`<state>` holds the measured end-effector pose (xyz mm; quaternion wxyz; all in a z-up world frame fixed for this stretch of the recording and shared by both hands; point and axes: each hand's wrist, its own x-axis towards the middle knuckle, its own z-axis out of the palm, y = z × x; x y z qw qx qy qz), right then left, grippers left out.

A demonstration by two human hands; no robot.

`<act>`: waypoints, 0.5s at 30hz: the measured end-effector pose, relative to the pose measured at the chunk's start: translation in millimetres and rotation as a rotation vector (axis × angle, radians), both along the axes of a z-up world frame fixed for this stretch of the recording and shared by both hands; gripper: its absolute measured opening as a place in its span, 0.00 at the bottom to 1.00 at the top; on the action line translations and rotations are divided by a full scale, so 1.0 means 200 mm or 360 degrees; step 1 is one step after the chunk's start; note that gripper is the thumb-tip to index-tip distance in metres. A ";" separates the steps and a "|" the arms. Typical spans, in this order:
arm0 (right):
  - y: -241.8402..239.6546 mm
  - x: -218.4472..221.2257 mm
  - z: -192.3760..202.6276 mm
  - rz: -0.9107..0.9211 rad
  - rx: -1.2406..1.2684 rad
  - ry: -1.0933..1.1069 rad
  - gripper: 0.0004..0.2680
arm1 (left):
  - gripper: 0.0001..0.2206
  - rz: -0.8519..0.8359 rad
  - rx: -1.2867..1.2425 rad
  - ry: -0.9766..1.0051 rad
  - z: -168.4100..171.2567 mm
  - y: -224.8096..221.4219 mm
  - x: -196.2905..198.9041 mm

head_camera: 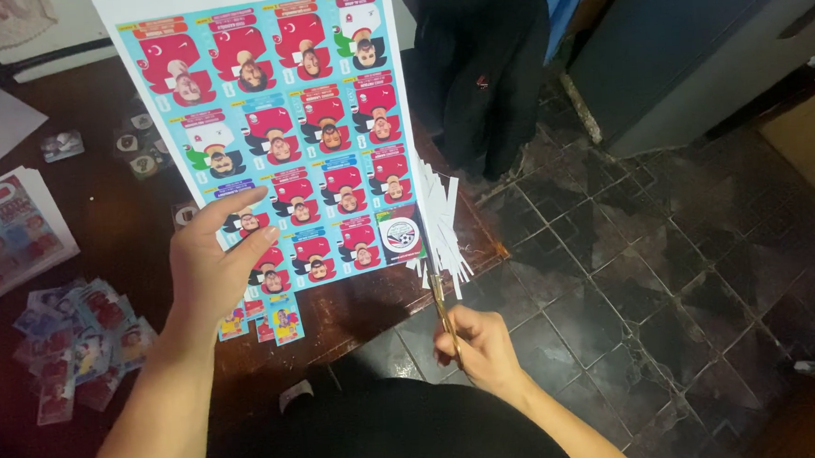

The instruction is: Cutting strips of paper from a printed sheet of stickers using scissors.

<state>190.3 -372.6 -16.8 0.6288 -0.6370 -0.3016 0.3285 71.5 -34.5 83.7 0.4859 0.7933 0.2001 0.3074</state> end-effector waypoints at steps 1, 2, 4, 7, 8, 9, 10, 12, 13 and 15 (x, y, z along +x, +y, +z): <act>0.00 0.00 0.00 -0.0003 0.0003 -0.0002 0.10 | 0.19 -0.0003 0.0003 -0.0002 0.00 0.00 0.00; 0.01 -0.01 -0.01 -0.0031 -0.0021 0.0025 0.09 | 0.18 -0.0013 -0.0004 -0.0020 -0.01 0.00 0.00; 0.02 -0.02 0.00 -0.0063 -0.0040 0.0050 0.07 | 0.18 -0.0029 -0.0006 -0.0042 -0.02 0.01 -0.01; 0.03 -0.03 0.01 -0.0124 -0.0058 0.0089 0.07 | 0.19 -0.0034 -0.0026 -0.0069 -0.02 0.01 -0.01; 0.03 -0.03 0.01 -0.0102 -0.0015 0.0153 0.07 | 0.19 -0.0009 -0.0047 -0.0030 -0.02 0.01 -0.01; 0.03 -0.03 0.01 -0.0081 0.0026 0.0219 0.06 | 0.19 0.0016 -0.0069 0.0010 -0.01 0.01 -0.01; 0.03 -0.02 0.00 -0.0084 0.0029 0.0217 0.06 | 0.19 0.0013 -0.0065 0.0008 -0.02 0.02 -0.01; 0.04 0.00 -0.01 -0.0027 -0.0054 0.0151 0.10 | 0.20 0.0013 -0.0052 -0.0008 -0.05 0.03 -0.02; 0.04 0.02 -0.01 -0.0028 -0.0050 0.0148 0.10 | 0.20 0.0012 -0.0048 -0.0011 -0.05 0.03 -0.02; 0.06 0.06 0.00 0.0174 0.0085 -0.0223 0.17 | 0.20 -0.0037 -0.0175 -0.0031 -0.05 0.03 -0.03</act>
